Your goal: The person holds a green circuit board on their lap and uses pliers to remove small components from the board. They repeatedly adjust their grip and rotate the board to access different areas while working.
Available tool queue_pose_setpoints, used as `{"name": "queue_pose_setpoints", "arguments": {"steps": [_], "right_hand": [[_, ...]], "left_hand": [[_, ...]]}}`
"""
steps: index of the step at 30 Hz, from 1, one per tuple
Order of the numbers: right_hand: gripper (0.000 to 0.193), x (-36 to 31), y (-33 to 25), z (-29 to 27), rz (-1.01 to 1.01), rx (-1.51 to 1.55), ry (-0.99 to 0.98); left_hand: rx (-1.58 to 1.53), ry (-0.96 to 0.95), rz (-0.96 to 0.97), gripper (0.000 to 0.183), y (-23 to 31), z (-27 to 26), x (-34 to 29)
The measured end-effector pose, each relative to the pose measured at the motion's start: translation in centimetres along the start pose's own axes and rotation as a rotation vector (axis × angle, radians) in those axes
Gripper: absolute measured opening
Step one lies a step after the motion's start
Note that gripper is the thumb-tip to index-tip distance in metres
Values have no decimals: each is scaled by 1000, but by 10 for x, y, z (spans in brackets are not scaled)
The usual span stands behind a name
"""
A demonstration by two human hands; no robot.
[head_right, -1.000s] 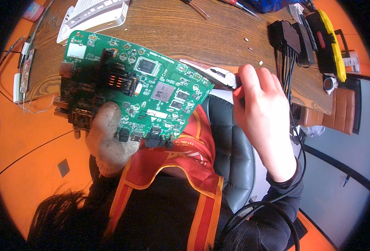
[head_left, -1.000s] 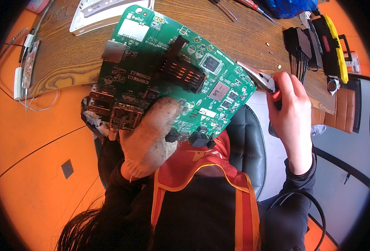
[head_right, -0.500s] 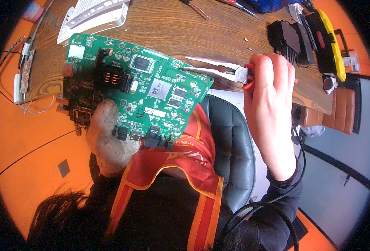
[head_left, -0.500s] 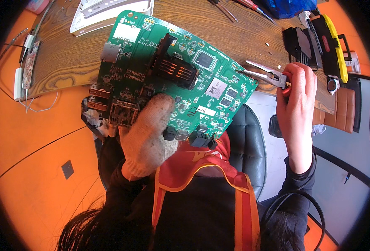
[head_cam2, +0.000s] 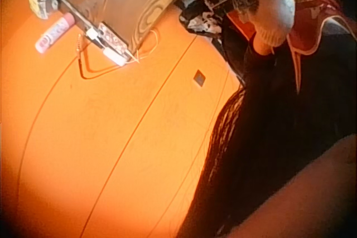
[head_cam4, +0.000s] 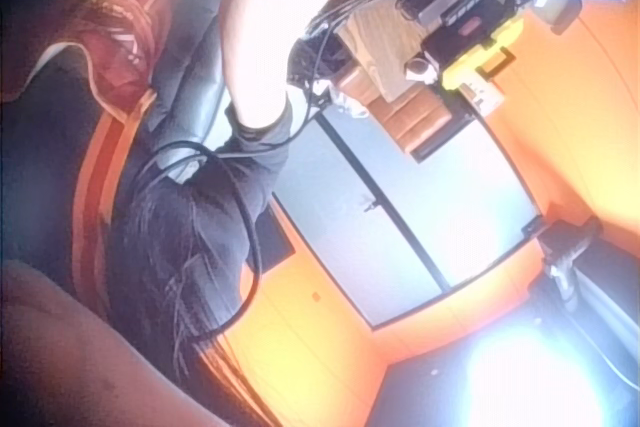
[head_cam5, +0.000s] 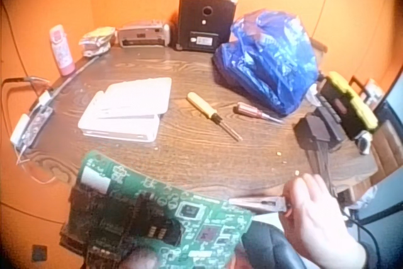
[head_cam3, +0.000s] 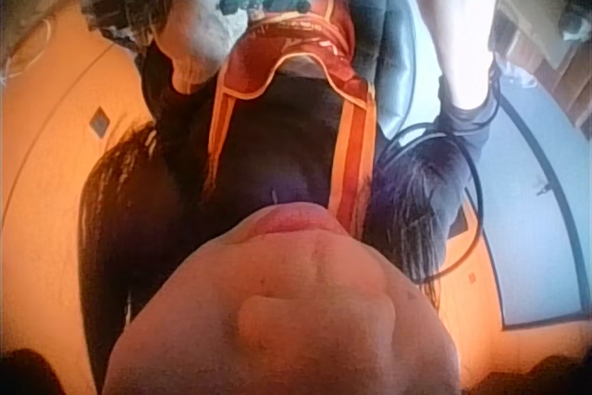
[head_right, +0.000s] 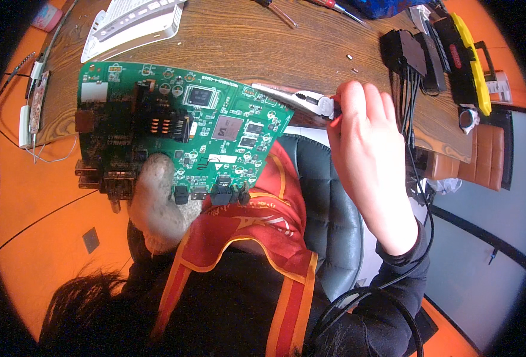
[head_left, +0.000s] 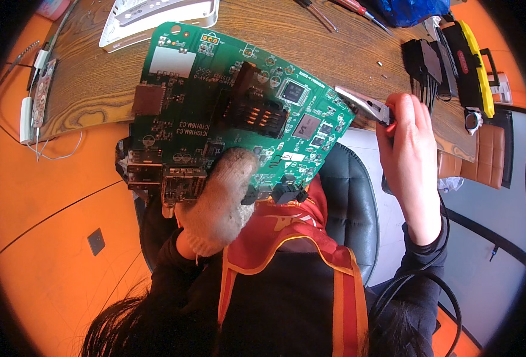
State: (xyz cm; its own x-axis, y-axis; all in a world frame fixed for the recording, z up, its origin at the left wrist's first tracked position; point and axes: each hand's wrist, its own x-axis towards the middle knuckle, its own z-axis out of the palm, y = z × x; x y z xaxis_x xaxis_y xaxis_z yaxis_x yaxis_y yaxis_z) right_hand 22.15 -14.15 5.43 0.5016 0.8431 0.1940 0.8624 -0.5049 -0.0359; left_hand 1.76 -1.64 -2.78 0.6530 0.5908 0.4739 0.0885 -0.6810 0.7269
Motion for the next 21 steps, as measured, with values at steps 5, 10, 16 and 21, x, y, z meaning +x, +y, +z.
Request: {"name": "queue_pose_setpoints", "arguments": {"steps": [5,10,16,21], "right_hand": [[22,0,1,4,-25,-102,-40],[31,3,7,-6,53,148,88],[35,5,4,-14,-77,107,74],[34,6,4,-10,-98,65,83]], "left_hand": [[-26,-7,7,52,0,-1,-1],[-77,-16,-8,52,-2,-1,1],[-111,-20,-17,52,-4,-1,1],[-135,-13,-21,52,-4,0,0]]}}
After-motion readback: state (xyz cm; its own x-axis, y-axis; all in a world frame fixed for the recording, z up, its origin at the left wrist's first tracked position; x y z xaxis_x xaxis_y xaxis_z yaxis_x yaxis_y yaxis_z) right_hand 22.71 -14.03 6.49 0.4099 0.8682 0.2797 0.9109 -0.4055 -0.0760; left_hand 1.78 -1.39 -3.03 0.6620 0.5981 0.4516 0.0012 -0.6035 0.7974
